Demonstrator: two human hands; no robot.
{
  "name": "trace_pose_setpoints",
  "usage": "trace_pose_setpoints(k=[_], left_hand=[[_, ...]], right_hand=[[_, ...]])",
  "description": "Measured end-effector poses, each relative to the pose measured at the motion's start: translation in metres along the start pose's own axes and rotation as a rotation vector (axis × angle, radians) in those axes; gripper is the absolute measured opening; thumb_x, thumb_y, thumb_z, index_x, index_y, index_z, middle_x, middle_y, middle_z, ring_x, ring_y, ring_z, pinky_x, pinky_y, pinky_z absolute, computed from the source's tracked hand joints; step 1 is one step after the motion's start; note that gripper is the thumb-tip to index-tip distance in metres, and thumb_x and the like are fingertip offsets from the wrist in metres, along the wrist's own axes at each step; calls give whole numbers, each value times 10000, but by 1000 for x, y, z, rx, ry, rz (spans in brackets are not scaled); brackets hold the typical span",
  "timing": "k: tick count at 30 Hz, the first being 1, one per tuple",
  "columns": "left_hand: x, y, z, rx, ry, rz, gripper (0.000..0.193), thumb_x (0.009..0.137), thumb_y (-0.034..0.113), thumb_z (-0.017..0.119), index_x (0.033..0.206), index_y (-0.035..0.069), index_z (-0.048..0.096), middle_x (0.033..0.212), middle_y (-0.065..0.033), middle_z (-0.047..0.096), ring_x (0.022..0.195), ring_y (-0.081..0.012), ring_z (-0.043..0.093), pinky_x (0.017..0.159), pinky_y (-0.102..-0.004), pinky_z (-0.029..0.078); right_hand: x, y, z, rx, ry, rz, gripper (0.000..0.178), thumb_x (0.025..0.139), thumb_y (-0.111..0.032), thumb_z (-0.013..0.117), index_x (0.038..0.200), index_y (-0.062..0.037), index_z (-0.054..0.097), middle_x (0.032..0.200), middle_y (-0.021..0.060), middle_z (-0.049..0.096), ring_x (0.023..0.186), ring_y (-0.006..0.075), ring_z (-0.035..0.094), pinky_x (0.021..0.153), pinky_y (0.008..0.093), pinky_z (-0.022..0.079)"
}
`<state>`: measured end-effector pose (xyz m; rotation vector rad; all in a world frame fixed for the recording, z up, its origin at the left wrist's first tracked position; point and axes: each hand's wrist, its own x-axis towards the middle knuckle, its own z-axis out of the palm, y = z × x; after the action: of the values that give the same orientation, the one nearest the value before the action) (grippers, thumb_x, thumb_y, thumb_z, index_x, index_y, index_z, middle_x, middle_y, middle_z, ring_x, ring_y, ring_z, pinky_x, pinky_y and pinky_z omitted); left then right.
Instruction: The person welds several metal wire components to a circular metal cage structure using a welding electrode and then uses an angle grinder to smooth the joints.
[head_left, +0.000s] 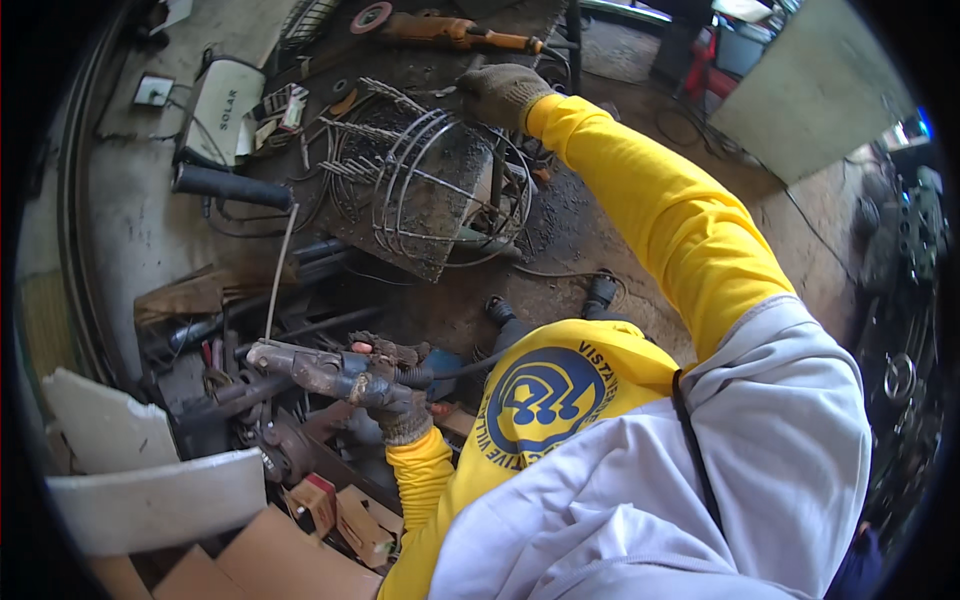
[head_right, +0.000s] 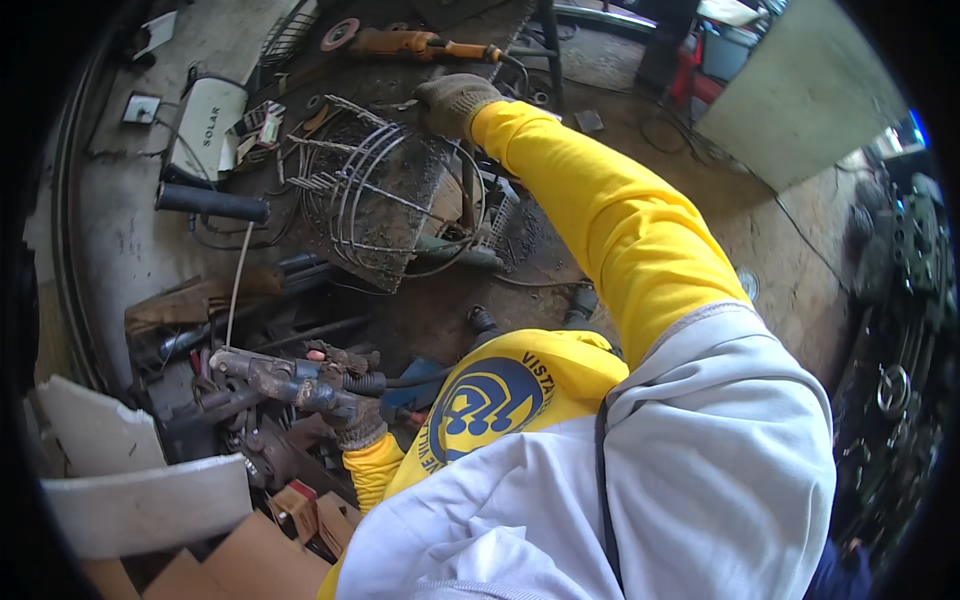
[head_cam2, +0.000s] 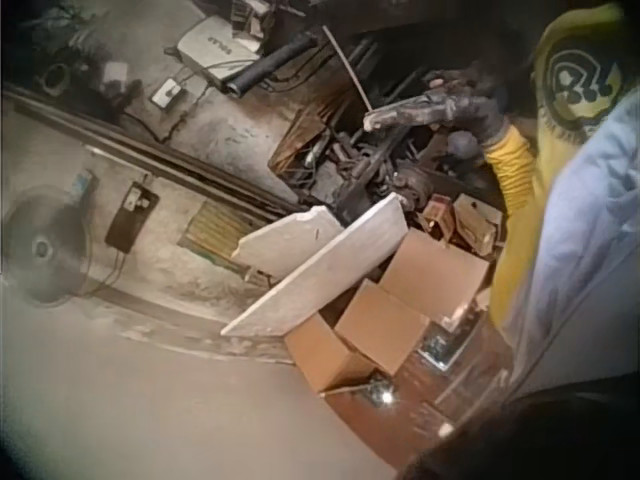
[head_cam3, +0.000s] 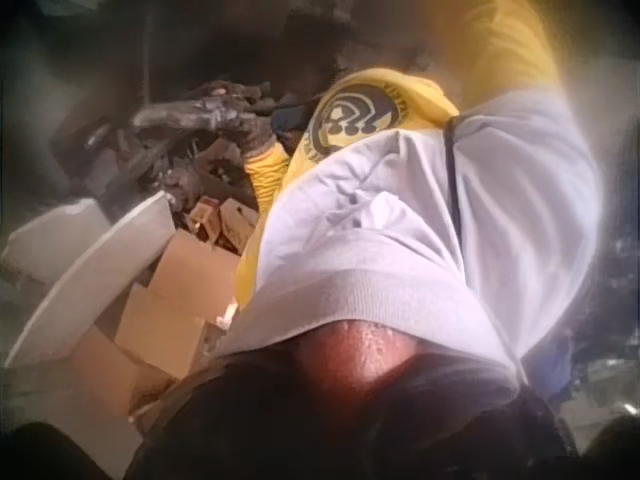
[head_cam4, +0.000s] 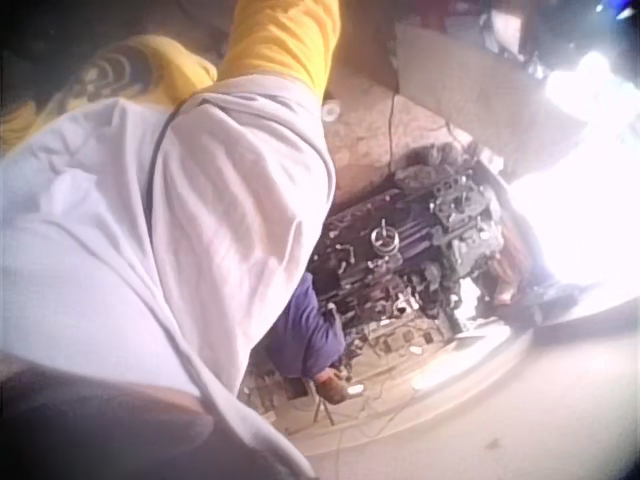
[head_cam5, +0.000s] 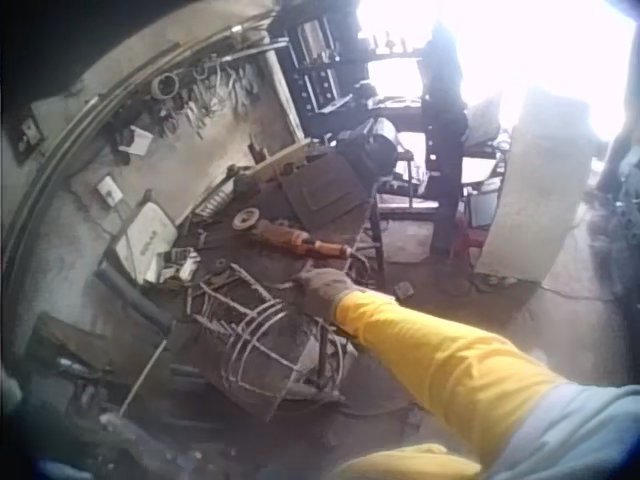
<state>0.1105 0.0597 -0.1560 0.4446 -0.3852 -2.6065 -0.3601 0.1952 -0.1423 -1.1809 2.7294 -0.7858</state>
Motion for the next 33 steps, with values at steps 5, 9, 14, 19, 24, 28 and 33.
trace_pose_setpoints(k=[5, 9, 14, 19, 24, 28, 33], left_hand=[[-1, -42, 42, 270, -124, 78, 290, 1015, 380, 550, 1193, 161, 619, 964, -48, 652, 862, -243, 637, 976, -582, 458], [24, -92, 107, 542, -87, 192, 248, 1005, 336, 565, 1125, 132, 639, 975, -79, 674, 847, -267, 663, 961, -588, 482], [76, -169, 190, 1565, -372, 698, 183, 913, 133, 682, 1078, 63, 652, 997, -54, 655, 884, -195, 626, 881, -415, 503], [111, -252, 252, 1136, -346, 273, 567, 899, 155, 752, 1381, 26, 484, 1184, -76, 589, 974, -136, 587, 883, -282, 496], [130, -266, 250, 1308, -652, 446, 695, 931, 175, 742, 1462, -36, 346, 1313, -150, 564, 1250, -243, 565, 1079, -353, 462], [121, -259, 222, 1210, -697, 329, 591, 948, 88, 687, 1440, -17, 377, 1277, -144, 582, 1209, -231, 576, 1033, -351, 498], [136, -257, 183, 1234, -407, 27, 458, 942, 63, 668, 1350, 9, 469, 1222, -118, 601, 1038, -172, 603, 933, -337, 548]], right_hand=[[-53, 8, -4, 403, 459, 93, 454, 993, -412, 552, 1260, -61, 660, 1123, 203, 697, 1087, 395, 656, 928, 460, 511], [-200, -5, 6, 694, 495, -48, 406, 1019, -359, 572, 1203, 0, 622, 980, 135, 671, 895, 226, 662, 797, 379, 535], [-260, -37, -26, 838, 59, -316, 666, 931, -458, 657, 1392, -3, 500, 1192, 243, 647, 1089, 373, 676, 922, 423, 531], [-234, -38, -47, 855, 679, -9, 603, 1018, -405, 578, 1425, 19, 441, 1229, 252, 634, 1157, 355, 648, 946, 379, 502], [-191, 10, -89, 966, 755, 188, 501, 924, -308, 725, 1270, 7, 546, 1078, 139, 674, 932, 206, 672, 793, 316, 539], [-145, 82, -157, 909, 886, 323, 367, 881, -270, 732, 1099, 6, 630, 845, 79, 665, 699, 148, 644, 610, 306, 535], [-41, 212, -207, 456, 1034, 219, 480, 875, -333, 723, 1209, -6, 613, 979, 155, 701, 856, 262, 700, 755, 382, 558]])
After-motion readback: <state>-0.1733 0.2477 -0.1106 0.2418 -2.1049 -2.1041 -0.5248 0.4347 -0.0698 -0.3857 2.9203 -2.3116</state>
